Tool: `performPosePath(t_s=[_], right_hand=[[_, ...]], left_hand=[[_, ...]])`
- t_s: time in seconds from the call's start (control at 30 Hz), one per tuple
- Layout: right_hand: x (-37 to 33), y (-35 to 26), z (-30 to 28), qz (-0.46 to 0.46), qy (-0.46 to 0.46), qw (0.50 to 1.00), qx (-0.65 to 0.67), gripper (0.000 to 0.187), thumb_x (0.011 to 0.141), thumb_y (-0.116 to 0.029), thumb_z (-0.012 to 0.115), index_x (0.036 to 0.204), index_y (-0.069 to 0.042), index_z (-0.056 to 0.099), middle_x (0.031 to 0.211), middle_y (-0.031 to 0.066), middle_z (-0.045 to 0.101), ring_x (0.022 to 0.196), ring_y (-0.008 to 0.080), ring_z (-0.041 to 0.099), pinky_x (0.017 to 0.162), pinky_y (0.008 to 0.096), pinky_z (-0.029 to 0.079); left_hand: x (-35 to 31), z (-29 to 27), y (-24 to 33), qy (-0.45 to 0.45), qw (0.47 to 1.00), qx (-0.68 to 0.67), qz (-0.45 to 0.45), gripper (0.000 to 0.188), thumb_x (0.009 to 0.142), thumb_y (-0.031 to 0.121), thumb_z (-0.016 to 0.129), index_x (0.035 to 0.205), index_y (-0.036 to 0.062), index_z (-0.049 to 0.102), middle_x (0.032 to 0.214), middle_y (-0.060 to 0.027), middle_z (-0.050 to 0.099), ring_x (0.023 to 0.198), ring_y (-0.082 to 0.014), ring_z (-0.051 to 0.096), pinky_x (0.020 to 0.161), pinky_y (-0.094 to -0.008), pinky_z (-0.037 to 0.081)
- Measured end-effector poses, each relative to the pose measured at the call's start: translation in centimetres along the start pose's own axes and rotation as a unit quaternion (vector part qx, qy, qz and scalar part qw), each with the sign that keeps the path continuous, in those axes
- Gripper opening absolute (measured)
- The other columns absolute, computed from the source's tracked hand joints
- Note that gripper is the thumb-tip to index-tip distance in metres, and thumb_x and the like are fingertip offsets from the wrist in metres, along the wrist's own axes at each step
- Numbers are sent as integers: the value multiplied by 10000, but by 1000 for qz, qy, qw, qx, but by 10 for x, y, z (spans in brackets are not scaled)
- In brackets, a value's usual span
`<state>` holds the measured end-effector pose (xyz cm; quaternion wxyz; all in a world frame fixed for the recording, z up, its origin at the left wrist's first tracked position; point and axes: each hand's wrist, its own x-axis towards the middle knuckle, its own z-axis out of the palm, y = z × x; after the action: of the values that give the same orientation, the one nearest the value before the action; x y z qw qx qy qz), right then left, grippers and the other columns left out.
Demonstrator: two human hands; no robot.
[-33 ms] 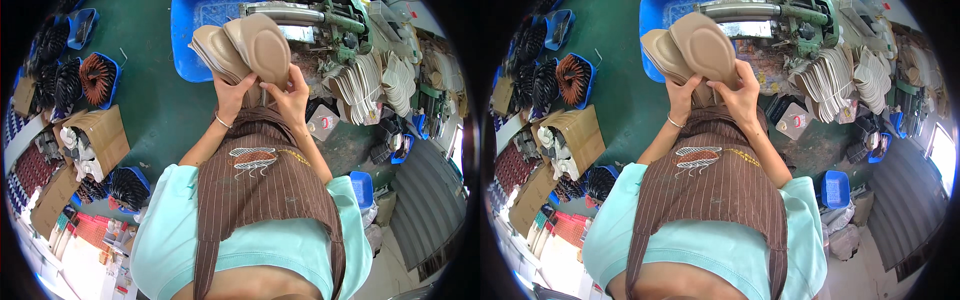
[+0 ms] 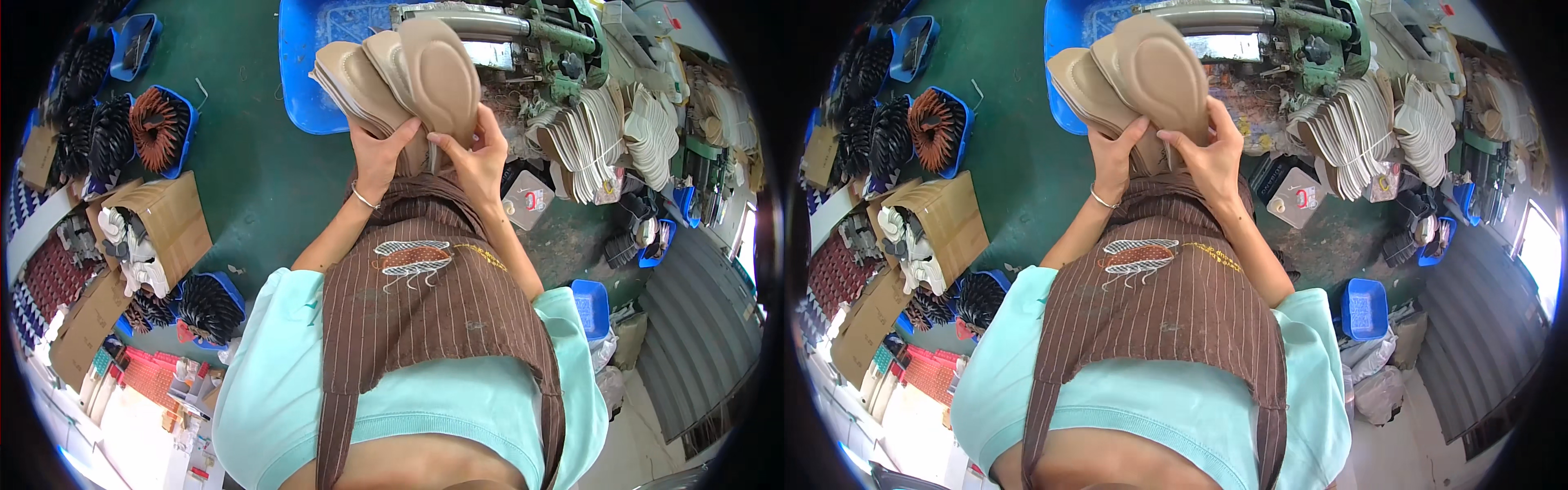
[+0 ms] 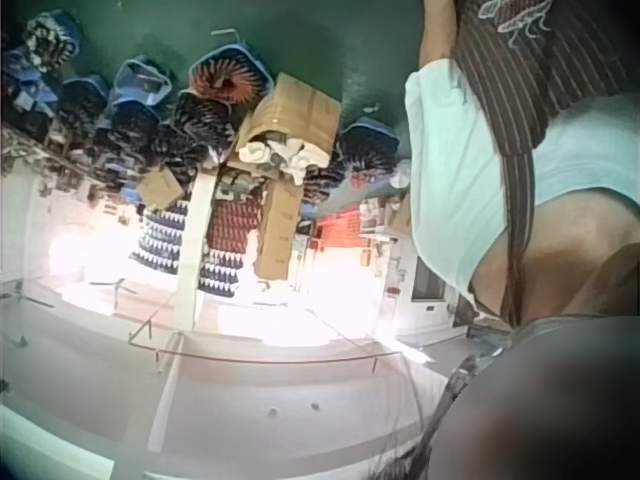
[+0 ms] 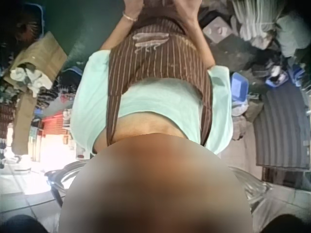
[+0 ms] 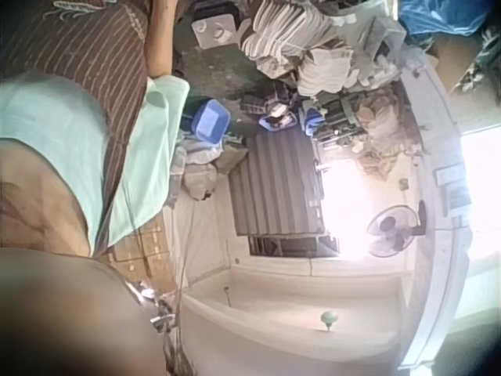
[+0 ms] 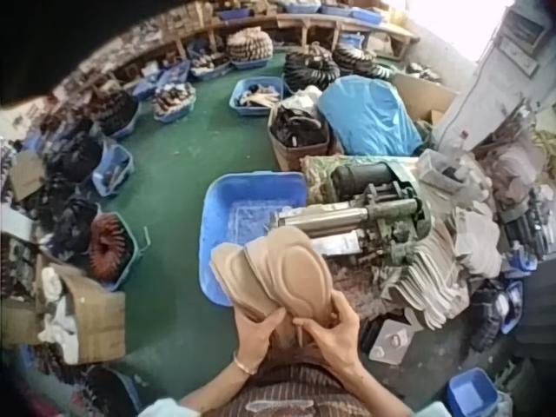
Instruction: Sorting, inspecting, and bundling stacks of shoe insoles in a manufacturing environment.
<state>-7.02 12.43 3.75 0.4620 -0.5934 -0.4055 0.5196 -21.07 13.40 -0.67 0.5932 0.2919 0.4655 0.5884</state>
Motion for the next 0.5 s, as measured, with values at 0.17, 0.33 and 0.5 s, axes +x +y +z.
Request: performPosePath(t_s=[0.17, 0.33, 0.5], right_hand=[[1, 7, -5, -28, 51, 998, 36, 452, 730, 19, 736, 1134, 31, 534, 996, 62, 639, 868, 107, 603, 777, 228, 494], [1, 6, 2, 26, 74, 996, 45, 357, 726, 48, 706, 1062, 35, 584, 921, 43, 653, 819, 89, 599, 751, 214, 478], [-4, 11, 13, -21, 122, 992, 36, 360, 738, 62, 688, 1079, 22, 581, 926, 31, 645, 821, 77, 589, 743, 205, 469]], left_hand=[[-1, 1, -2, 9, 1000, 2, 2, 690, 694, 16, 753, 1255, -4, 351, 1204, -113, 476, 1098, -190, 490, 954, -337, 404], [-4, 5, -6, 55, 996, 44, 54, 738, 683, 35, 768, 1271, -14, 324, 1219, -124, 451, 1112, -205, 470, 973, -337, 380], [-4, 8, -8, 77, 993, 63, 70, 749, 685, 34, 768, 1279, -12, 313, 1217, -123, 453, 1108, -204, 466, 972, -339, 377]])
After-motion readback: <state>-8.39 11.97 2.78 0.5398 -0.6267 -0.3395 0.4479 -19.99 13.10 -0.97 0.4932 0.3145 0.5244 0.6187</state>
